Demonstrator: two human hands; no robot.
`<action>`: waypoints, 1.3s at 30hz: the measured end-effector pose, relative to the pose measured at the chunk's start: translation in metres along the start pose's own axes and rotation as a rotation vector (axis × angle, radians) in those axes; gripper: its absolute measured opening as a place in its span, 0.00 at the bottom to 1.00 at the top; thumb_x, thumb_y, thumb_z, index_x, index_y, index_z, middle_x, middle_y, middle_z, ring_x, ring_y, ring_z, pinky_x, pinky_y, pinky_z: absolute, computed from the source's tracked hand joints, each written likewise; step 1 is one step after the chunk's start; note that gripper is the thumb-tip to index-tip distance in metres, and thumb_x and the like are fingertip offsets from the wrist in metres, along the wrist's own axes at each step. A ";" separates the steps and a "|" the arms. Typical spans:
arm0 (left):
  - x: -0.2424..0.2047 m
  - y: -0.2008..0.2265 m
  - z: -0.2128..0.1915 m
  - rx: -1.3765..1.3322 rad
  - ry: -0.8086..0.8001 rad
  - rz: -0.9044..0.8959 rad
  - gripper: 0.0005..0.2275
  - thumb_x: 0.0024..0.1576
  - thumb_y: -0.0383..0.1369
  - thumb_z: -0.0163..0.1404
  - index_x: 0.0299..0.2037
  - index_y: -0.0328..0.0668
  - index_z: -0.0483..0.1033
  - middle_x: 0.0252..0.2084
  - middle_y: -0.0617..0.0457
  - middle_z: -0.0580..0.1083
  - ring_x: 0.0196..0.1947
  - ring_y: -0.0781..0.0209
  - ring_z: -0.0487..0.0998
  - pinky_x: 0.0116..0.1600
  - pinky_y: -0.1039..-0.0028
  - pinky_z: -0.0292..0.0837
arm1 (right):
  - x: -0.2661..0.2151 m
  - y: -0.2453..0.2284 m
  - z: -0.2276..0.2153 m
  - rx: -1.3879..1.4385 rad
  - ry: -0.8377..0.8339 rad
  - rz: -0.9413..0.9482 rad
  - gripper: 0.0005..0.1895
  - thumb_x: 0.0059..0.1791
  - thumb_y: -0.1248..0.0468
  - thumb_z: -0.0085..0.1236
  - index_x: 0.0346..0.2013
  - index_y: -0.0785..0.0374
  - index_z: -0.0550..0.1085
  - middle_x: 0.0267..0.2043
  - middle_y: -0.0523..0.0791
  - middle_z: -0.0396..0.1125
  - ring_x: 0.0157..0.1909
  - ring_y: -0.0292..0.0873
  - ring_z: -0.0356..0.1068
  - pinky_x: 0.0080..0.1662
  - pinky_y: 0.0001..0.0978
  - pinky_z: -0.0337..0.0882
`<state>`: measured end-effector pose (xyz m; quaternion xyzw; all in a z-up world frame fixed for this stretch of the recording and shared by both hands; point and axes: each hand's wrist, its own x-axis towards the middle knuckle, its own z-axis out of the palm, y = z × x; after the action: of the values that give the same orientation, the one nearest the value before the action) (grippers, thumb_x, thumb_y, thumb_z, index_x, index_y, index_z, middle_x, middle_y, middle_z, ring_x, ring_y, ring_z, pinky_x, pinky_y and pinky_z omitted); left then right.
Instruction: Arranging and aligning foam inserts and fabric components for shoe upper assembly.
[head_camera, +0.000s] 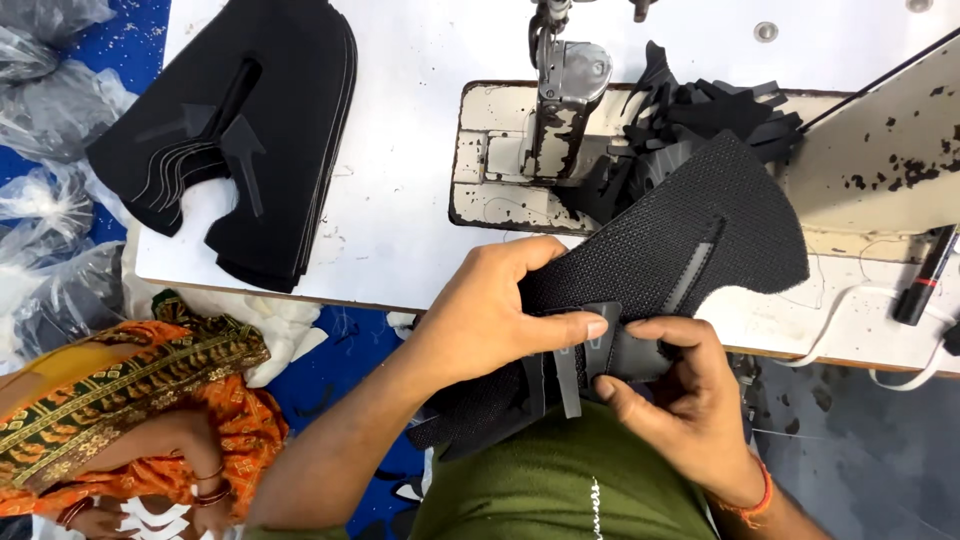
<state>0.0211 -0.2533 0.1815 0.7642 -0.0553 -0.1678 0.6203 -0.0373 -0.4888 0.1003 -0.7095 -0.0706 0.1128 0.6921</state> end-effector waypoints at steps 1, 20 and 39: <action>0.000 0.001 0.000 0.013 -0.003 -0.038 0.17 0.49 0.36 0.65 0.42 0.32 0.80 0.33 0.54 0.81 0.32 0.71 0.80 0.38 0.77 0.78 | -0.001 0.001 -0.001 0.009 -0.009 -0.005 0.30 0.42 0.73 0.67 0.56 0.64 0.65 0.44 0.41 0.66 0.39 0.28 0.69 0.35 0.18 0.72; -0.003 0.011 0.010 0.089 0.029 -0.057 0.18 0.47 0.38 0.66 0.42 0.32 0.80 0.30 0.54 0.80 0.30 0.72 0.77 0.36 0.76 0.76 | 0.003 -0.004 0.003 0.022 0.094 -0.023 0.17 0.48 0.73 0.65 0.48 0.65 0.69 0.39 0.39 0.67 0.40 0.28 0.66 0.41 0.18 0.67; -0.022 -0.024 -0.029 -0.207 -0.215 -0.081 0.10 0.62 0.32 0.56 0.44 0.29 0.79 0.29 0.59 0.75 0.29 0.76 0.70 0.33 0.81 0.66 | 0.013 -0.005 -0.017 -0.101 0.281 -0.151 0.19 0.46 0.74 0.68 0.47 0.63 0.70 0.43 0.39 0.66 0.46 0.29 0.64 0.50 0.19 0.65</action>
<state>0.0066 -0.2139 0.1674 0.6755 -0.0729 -0.2785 0.6788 -0.0201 -0.5015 0.1047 -0.7448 -0.0319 -0.0436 0.6651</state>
